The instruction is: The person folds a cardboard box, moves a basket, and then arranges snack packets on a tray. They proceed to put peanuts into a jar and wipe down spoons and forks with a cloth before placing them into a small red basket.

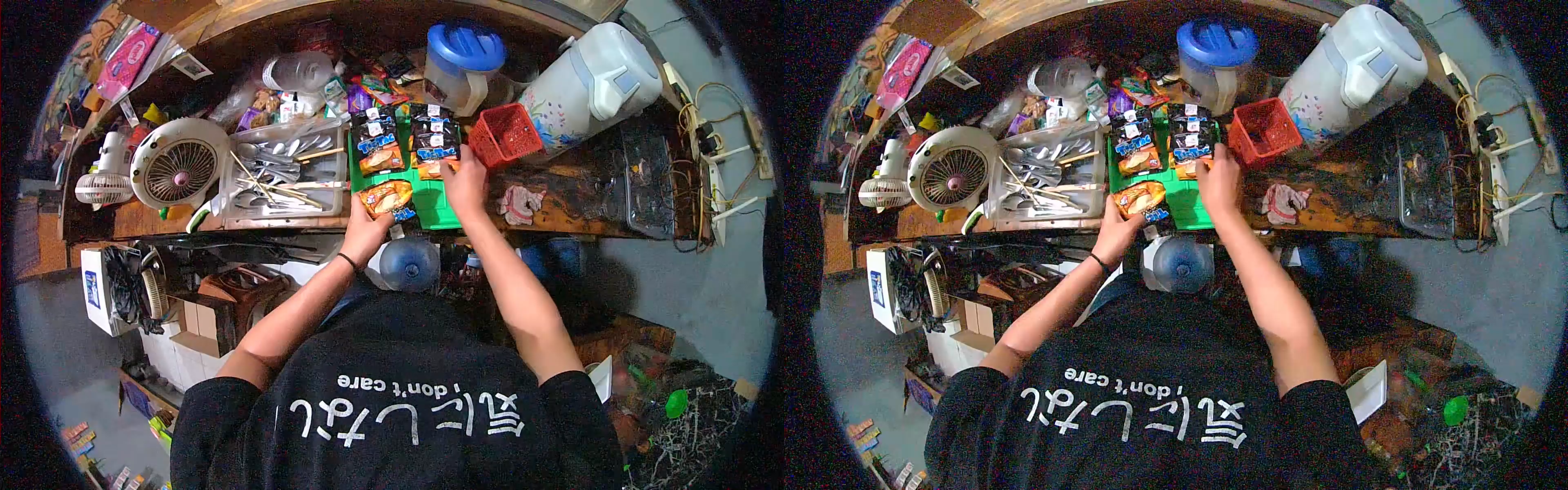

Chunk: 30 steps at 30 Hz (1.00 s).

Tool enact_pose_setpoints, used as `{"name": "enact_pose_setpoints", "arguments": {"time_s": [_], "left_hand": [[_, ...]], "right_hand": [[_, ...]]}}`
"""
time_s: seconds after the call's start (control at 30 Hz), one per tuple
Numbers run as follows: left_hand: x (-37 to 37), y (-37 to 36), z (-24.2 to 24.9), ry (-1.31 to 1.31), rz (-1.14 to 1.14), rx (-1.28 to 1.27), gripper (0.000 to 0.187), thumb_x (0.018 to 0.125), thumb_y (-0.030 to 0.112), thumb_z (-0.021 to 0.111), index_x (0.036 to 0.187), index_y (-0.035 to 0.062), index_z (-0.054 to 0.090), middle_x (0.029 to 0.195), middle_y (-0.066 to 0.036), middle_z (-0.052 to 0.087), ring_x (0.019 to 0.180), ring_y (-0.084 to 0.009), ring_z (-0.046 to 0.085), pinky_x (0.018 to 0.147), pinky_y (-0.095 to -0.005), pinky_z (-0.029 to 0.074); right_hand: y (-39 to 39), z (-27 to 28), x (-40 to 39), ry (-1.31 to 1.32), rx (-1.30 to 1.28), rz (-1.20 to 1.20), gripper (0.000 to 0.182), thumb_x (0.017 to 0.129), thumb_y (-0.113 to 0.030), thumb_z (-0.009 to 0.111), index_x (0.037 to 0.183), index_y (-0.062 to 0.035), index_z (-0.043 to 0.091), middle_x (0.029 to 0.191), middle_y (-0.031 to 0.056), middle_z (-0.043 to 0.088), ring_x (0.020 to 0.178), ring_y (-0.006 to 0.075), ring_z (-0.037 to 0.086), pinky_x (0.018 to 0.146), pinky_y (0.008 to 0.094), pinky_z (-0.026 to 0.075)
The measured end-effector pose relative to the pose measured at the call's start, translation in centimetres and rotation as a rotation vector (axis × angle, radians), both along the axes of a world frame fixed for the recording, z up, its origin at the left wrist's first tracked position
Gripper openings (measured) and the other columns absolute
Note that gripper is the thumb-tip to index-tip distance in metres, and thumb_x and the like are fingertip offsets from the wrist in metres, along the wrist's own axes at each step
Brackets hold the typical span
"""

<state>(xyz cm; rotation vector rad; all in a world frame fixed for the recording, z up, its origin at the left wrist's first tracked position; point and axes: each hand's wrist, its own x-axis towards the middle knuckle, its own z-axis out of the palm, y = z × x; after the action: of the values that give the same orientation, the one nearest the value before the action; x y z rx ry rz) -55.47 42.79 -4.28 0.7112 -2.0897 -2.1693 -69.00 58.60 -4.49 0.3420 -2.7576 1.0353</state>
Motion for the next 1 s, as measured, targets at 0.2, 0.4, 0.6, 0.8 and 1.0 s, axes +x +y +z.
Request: {"name": "enact_pose_setpoints", "arguments": {"time_s": [0.2,0.4,0.6,0.8,1.0], "left_hand": [[-0.6,-0.4,-0.8,-0.094,-0.029,0.033,0.053,0.079,0.002,0.06,0.125,-0.0011,0.033,0.116,-0.014,0.055,0.108,-0.0197,0.055,0.092,-0.0307,0.044],[-2.8,-0.5,-2.0,0.154,0.104,-0.223,0.046,0.081,-0.001,0.058,0.123,-0.0022,0.039,0.117,-0.019,0.056,0.109,-0.0268,0.057,0.094,-0.0354,0.043],[-5.0,0.1,-3.9,0.111,0.293,-0.666,0.047,0.085,0.007,0.06,0.126,-0.0019,0.041,0.114,-0.025,0.056,0.106,-0.0415,0.054,0.092,-0.043,0.042],[-5.6,0.4,-4.8,0.089,0.358,-0.758,0.048,0.085,0.012,0.063,0.126,-0.0022,0.043,0.112,-0.026,0.056,0.105,-0.0427,0.053,0.09,-0.0451,0.042],[-6.3,0.5,-4.1,0.178,0.443,-0.586,0.059,0.081,0.013,0.067,0.13,-0.0058,0.039,0.117,-0.027,0.056,0.109,-0.0404,0.054,0.096,-0.0432,0.04]], "right_hand": [[-1.2,-0.2,0.9,0.052,0.146,-0.09,0.043,0.078,-0.013,0.069,0.113,-0.0037,0.046,0.094,0.0231,0.055,0.088,0.0396,0.059,0.073,0.0467,0.049],[-0.6,-2.4,1.1,0.109,-0.265,0.051,0.029,0.08,-0.005,0.063,0.105,-0.0037,0.048,0.084,0.0191,0.06,0.072,0.0372,0.061,0.063,0.0439,0.048],[0.6,-1.4,5.0,0.037,-0.257,0.018,0.021,0.082,-0.007,0.062,0.099,-0.003,0.051,0.085,0.0145,0.059,0.075,0.0296,0.06,0.06,0.0387,0.047],[2.8,-1.0,9.6,-0.1,-0.203,-0.216,0.024,0.085,-0.015,0.065,0.102,-0.0013,0.055,0.085,0.011,0.057,0.068,0.0193,0.057,0.064,0.0339,0.046],[4.8,-3.3,7.9,-0.442,-0.21,-0.221,0.035,0.086,-0.02,0.065,0.108,0.0048,0.055,0.089,0.0182,0.063,0.073,0.0222,0.066,0.059,0.0325,0.05]]}}
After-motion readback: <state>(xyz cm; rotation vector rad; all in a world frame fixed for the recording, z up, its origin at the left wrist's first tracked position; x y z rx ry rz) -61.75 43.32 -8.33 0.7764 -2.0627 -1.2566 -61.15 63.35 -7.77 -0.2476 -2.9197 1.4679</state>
